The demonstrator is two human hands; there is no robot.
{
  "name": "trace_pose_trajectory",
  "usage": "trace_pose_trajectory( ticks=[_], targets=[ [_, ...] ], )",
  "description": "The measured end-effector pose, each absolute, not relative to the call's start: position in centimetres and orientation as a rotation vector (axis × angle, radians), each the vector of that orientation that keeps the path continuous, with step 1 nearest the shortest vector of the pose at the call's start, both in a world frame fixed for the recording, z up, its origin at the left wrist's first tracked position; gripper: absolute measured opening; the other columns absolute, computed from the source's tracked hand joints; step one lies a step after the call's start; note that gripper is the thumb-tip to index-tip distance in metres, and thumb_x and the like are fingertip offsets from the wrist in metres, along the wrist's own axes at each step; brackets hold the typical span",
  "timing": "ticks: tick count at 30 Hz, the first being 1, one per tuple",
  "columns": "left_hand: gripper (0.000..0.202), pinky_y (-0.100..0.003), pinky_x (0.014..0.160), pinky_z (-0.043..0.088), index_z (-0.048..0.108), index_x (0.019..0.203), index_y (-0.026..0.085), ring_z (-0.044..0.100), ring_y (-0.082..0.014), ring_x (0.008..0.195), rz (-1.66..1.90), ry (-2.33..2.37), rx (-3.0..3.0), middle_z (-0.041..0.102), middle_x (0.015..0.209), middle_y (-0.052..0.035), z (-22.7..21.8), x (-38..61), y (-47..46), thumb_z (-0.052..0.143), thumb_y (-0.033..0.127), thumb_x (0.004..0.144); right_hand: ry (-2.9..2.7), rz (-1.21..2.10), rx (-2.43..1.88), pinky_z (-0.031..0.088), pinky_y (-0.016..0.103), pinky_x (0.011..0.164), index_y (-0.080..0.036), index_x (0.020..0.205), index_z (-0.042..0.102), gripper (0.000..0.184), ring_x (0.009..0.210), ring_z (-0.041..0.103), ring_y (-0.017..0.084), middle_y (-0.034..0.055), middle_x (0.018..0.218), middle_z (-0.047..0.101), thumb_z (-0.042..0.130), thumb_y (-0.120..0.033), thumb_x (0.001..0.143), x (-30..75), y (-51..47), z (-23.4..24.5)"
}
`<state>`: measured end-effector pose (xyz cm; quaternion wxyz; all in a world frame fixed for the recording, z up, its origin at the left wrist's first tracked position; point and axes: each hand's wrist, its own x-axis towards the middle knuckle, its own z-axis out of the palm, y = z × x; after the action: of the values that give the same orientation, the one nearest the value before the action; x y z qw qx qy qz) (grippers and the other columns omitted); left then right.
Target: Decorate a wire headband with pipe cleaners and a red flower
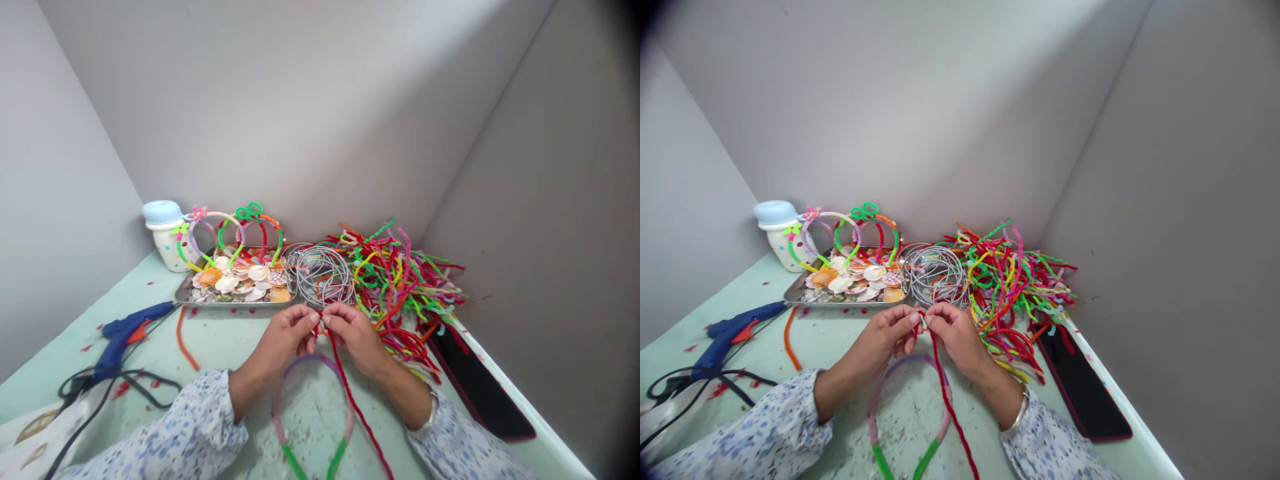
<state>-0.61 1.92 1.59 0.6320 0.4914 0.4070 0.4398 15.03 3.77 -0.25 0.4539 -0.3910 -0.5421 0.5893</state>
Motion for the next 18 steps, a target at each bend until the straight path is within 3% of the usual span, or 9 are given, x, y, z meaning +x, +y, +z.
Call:
trace_pose_trajectory(
  ticks=[9,13,18],
  targets=[
    [0.026,-0.017,0.043,0.024,0.056,0.076,0.015,0.038,-0.0050,0.044,0.986,0.845,1.010,0.051,0.054,0.0037,1.42,-0.09,1.42,0.062,0.040,0.079,-1.083,1.584,-0.880,0.022,0.017,0.039,-0.018,0.082,0.058,0.019,0.042,0.035,0.005,-0.0069,0.051,0.047,0.065,-0.035,0.076,14.28,3.64,-0.05],
    [0.027,-0.018,0.042,0.023,0.058,0.078,0.014,0.037,-0.0039,0.044,0.990,0.770,0.973,0.056,0.064,0.0008,1.82,0.01,1.33,0.063,0.040,0.079,-1.069,1.639,-0.822,0.027,0.016,0.038,-0.018,0.082,0.059,0.020,0.042,0.040,0.005,-0.0051,0.053,0.053,0.065,-0.036,0.077,14.18,3.44,0.05],
    [0.026,-0.018,0.042,0.021,0.059,0.077,0.012,0.035,-0.0035,0.044,1.001,0.739,0.979,0.055,0.061,0.0006,1.62,-0.12,1.45,0.062,0.038,0.080,-1.129,1.623,-0.841,0.030,0.017,0.039,-0.018,0.081,0.060,0.023,0.044,0.043,0.006,-0.0043,0.055,0.054,0.066,-0.039,0.076,14.35,3.47,-0.19]
  ],
)
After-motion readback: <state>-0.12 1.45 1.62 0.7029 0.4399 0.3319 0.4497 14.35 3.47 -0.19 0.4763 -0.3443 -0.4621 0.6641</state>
